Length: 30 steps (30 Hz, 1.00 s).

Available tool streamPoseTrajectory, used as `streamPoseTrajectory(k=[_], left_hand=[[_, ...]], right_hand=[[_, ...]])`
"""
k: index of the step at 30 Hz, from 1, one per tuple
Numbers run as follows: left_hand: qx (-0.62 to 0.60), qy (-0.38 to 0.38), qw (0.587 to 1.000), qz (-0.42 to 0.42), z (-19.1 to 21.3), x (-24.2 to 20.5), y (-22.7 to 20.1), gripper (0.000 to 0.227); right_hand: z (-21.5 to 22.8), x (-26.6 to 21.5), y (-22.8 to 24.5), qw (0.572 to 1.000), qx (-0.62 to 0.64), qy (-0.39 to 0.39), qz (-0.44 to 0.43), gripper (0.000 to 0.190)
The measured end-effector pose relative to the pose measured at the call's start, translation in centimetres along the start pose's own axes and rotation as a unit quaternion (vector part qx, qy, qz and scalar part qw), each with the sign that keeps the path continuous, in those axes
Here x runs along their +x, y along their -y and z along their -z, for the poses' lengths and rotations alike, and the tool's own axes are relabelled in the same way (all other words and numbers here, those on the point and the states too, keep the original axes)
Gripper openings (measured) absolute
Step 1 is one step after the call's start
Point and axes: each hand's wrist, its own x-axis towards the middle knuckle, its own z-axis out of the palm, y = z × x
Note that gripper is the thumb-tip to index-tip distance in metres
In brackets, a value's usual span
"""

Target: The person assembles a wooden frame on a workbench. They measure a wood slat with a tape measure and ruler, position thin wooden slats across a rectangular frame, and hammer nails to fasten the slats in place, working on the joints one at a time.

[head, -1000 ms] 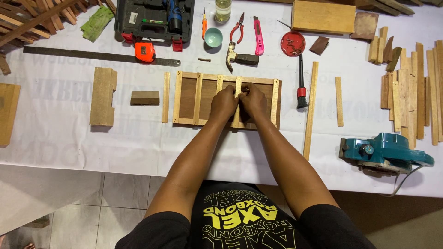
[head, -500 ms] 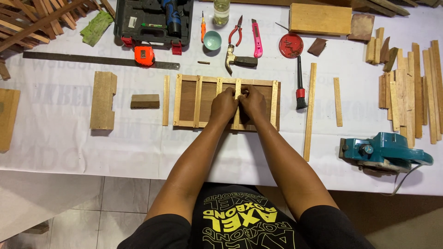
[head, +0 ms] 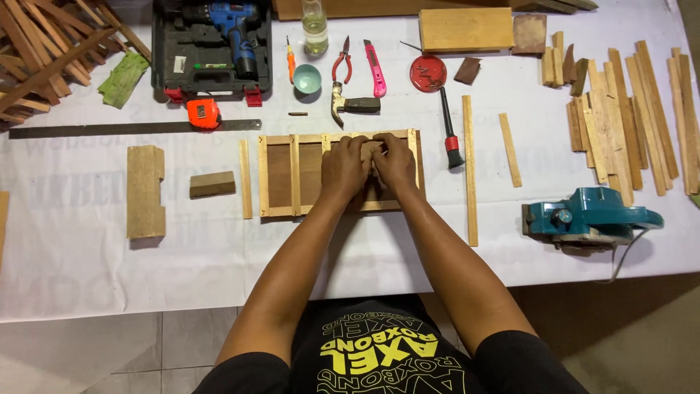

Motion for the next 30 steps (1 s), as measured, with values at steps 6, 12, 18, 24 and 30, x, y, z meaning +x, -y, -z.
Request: streamPoseTrajectory(k=[6,12,18,24,30], left_hand=[[-0.018,-0.064,0.996,-0.060,-2.8,1.0,-3.3,0.034],[0.002,-0.077,0.996,-0.056,-5.7,2.1,-8.9,0.025],[0.001,-0.104,0.993,-0.053,-7.2,4.0,-12.5,0.022],[0.033,-0.131,0.989,-0.066,-8.0,8.1,-12.5,0.023],[0.032,-0.116,0.991,-0.057,-10.0,12.8,-10.2,0.029]], right_hand=[[5.8,-0.8,-0.8,0.995,0.009,-0.057,0.078,0.022],[11.0,0.0,-5.3,0.995,0.002,-0.039,0.092,0.018],[13.9,1.7,-7.5,0.985,0.027,-0.071,0.156,0.017],[14.9,5.1,-7.2,0.984,0.011,-0.072,0.160,0.018],[13.8,9.9,-8.0,0.975,-0.034,-0.091,0.201,0.018]])
